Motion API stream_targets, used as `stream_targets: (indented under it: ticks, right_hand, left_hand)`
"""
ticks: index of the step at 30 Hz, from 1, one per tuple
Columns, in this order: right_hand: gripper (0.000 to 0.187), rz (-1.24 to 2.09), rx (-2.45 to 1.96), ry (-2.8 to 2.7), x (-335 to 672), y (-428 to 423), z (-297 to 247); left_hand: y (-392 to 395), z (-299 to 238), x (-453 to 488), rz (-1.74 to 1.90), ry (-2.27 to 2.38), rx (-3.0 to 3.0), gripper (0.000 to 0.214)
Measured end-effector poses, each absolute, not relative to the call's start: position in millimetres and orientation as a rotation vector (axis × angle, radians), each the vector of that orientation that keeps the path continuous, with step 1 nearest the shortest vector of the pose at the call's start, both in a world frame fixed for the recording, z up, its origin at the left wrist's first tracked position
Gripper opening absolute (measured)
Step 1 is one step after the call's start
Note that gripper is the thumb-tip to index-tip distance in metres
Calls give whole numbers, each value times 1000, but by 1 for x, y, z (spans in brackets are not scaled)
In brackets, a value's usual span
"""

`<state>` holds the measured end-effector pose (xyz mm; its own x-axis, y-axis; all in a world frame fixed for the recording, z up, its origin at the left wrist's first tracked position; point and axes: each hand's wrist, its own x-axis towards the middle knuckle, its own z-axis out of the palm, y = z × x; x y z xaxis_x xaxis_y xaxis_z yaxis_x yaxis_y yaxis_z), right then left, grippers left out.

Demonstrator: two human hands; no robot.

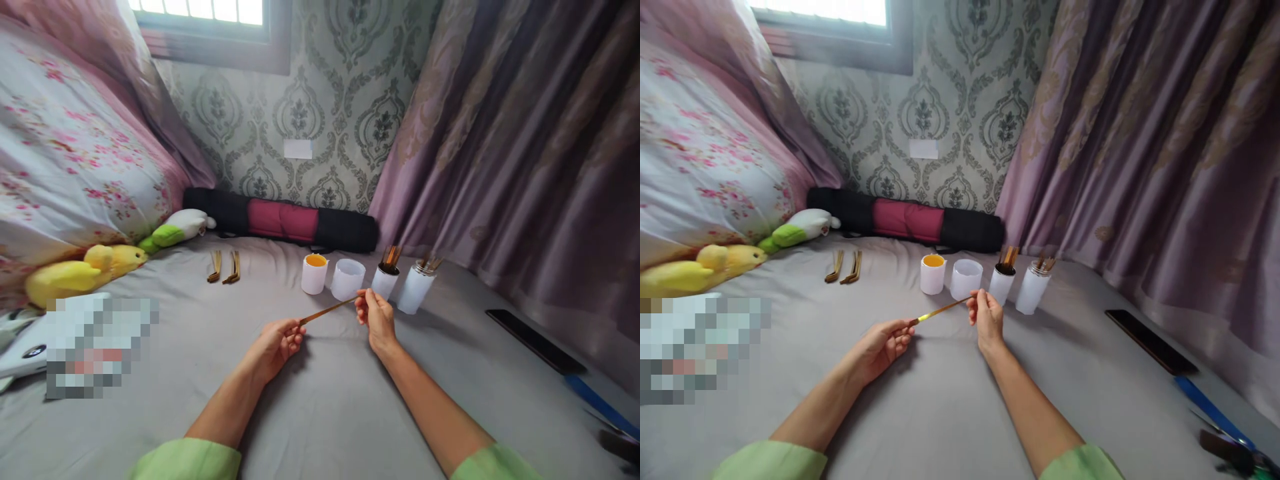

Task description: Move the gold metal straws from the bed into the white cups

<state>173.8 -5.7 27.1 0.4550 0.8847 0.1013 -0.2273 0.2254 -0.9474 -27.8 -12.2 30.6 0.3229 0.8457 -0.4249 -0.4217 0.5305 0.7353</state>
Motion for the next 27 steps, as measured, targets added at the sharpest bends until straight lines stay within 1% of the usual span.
stream_targets:
  ticks: [9,18,23,27]
  right_hand:
    - [34,900,-1122,-794,181,-8,46]
    - [35,867,-1164,-944,181,-7,72]
    - [35,827,-1201,-954,189,-4,84]
    - [30,759,-1224,-943,202,-6,102]
  left_hand:
    - [-10,21,-30,873,794,627,15]
    - [-10,21,-31,867,779,619,8]
    - [-5,18,-33,891,780,530,14]
    - [-4,23,-35,899,789,407,13]
